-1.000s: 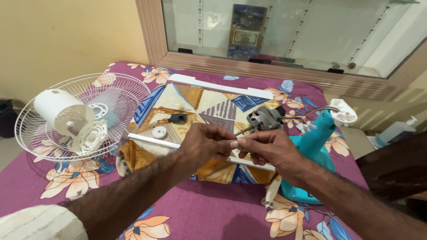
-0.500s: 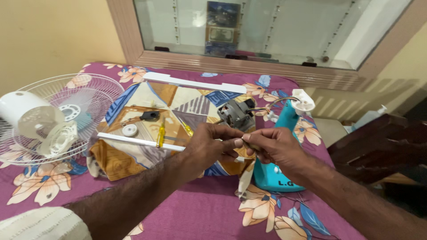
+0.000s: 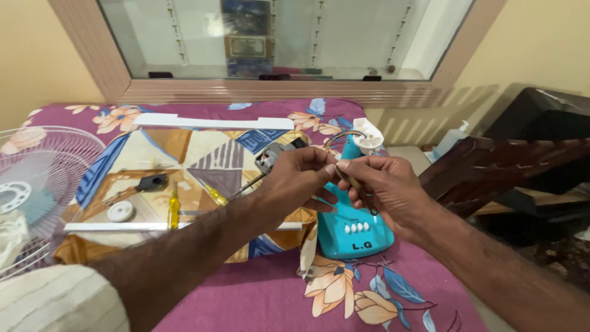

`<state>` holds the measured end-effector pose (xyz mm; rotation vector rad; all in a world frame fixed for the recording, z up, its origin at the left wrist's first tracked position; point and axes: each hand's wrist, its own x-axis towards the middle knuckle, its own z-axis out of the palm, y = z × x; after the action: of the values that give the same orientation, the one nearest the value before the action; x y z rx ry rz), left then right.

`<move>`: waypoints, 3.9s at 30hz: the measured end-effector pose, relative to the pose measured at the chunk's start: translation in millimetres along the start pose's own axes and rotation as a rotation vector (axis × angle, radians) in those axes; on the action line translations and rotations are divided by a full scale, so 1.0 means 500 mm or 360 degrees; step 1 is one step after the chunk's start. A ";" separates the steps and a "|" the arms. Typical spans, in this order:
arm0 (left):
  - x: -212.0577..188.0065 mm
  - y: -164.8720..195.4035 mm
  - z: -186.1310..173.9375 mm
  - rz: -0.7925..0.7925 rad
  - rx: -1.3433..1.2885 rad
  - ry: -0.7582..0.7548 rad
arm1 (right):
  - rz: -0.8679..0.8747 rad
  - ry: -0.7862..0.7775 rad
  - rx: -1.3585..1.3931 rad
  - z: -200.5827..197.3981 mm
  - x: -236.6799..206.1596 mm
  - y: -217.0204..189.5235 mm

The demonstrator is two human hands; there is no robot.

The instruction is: The person works on a disassembled electric fan on a table, using a screwdriver to adjust the motor and base, and handling wires and small parts. The person repeatedly aligns the motor with the fan base and manipulates internal components.

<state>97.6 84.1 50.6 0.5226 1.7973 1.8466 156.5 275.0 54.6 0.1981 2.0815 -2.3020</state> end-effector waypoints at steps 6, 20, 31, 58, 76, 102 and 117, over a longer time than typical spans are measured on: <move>0.055 0.034 0.006 0.0122 -0.0077 -0.0162 | -0.0124 0.0080 0.0033 -0.003 -0.008 -0.037; 0.093 0.045 -0.006 -0.0131 -0.0130 -0.0164 | -0.0118 0.0289 -0.0044 0.032 -0.027 -0.069; 0.089 0.050 0.022 -0.0150 -0.0238 -0.0086 | -0.0099 -0.0015 0.0012 -0.031 -0.007 -0.077; -0.045 0.009 0.134 -0.0334 -0.0207 0.0351 | -0.0045 -0.0728 -0.0547 -0.070 -0.024 -0.095; -0.048 -0.043 0.177 -0.0402 -0.0256 0.0361 | 0.0315 -0.0371 -0.1296 -0.313 0.032 0.182; 0.040 -0.112 0.131 -0.0605 -0.0276 0.0300 | 0.0421 -0.0176 -0.2127 -0.378 0.048 0.375; 0.003 -0.030 0.114 -0.0362 -0.0433 0.0196 | 0.0328 -0.0221 0.0422 -0.186 -0.016 0.143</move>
<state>131.8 130.6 38.5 0.1008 1.5706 1.9534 179.1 359.3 -24.2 0.2385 1.6074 -2.3805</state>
